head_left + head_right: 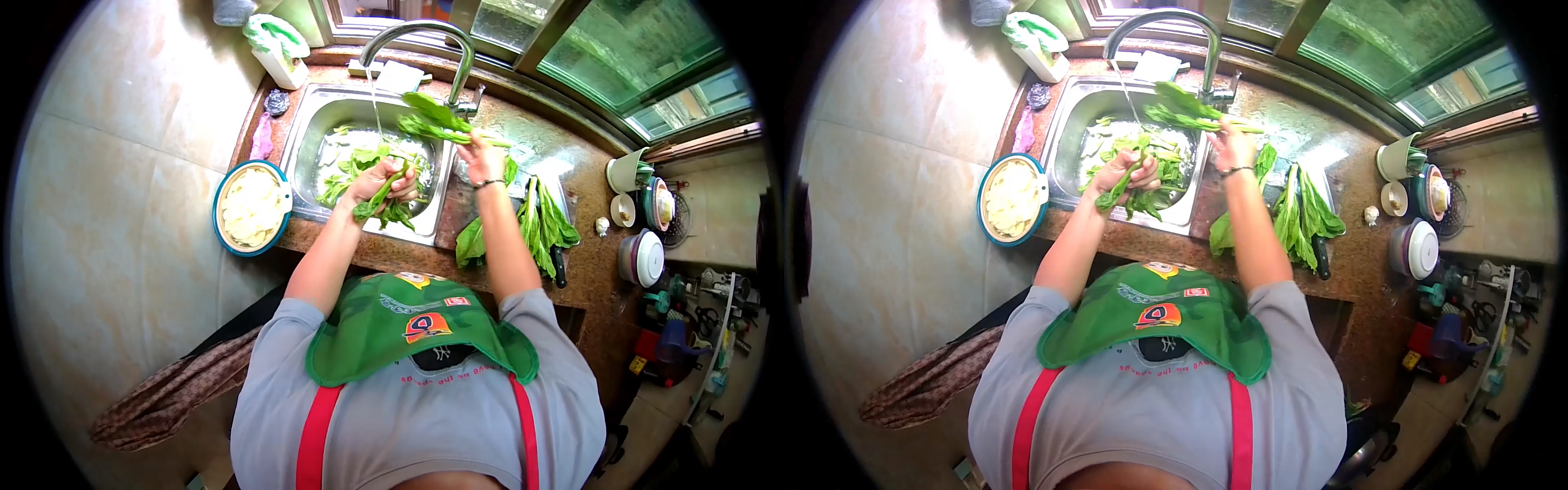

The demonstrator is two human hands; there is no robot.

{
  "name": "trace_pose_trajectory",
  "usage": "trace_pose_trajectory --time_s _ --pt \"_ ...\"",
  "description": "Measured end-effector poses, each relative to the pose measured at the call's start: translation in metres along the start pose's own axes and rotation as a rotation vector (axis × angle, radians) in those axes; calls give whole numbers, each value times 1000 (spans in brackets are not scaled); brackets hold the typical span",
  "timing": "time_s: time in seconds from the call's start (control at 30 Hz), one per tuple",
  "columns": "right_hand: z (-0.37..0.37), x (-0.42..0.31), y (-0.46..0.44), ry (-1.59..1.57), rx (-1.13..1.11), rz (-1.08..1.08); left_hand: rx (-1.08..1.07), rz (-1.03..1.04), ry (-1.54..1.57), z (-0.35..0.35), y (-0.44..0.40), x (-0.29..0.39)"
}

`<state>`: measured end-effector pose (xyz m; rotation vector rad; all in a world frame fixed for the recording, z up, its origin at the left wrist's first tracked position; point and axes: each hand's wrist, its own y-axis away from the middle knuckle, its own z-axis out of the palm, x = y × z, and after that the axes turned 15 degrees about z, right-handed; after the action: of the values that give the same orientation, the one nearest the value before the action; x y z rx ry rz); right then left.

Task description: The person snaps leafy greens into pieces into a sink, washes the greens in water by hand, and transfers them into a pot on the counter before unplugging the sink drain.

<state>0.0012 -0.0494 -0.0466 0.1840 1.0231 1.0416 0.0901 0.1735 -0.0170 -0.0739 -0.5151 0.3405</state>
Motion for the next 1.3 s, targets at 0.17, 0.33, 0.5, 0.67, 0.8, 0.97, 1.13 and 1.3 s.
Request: trace_pose_trajectory --time_s 0.17,0.33,0.5,0.67,0.8,0.97,1.13,1.3 --pt "-4 -22 14 466 -80 -174 433 -79 -948 -26 0 22" --pt "1 -15 25 567 -231 -167 464 371 -2192 -37 -13 13" --pt "13 -4 32 608 -491 -130 79 218 -1670 20 -44 4" --pt "17 -13 40 668 -423 -70 -30 124 -1676 16 -52 0" --pt "18 -9 37 654 -400 -65 -108 258 -1801 18 -50 -3" --pt "40 13 60 767 -262 -485 91 333 -1835 8 -49 -10" --pt "45 21 61 943 -133 -1080 585 34 -1029 6 -57 -10" --pt "30 11 49 401 -268 -287 577 137 -1019 -60 -46 20"
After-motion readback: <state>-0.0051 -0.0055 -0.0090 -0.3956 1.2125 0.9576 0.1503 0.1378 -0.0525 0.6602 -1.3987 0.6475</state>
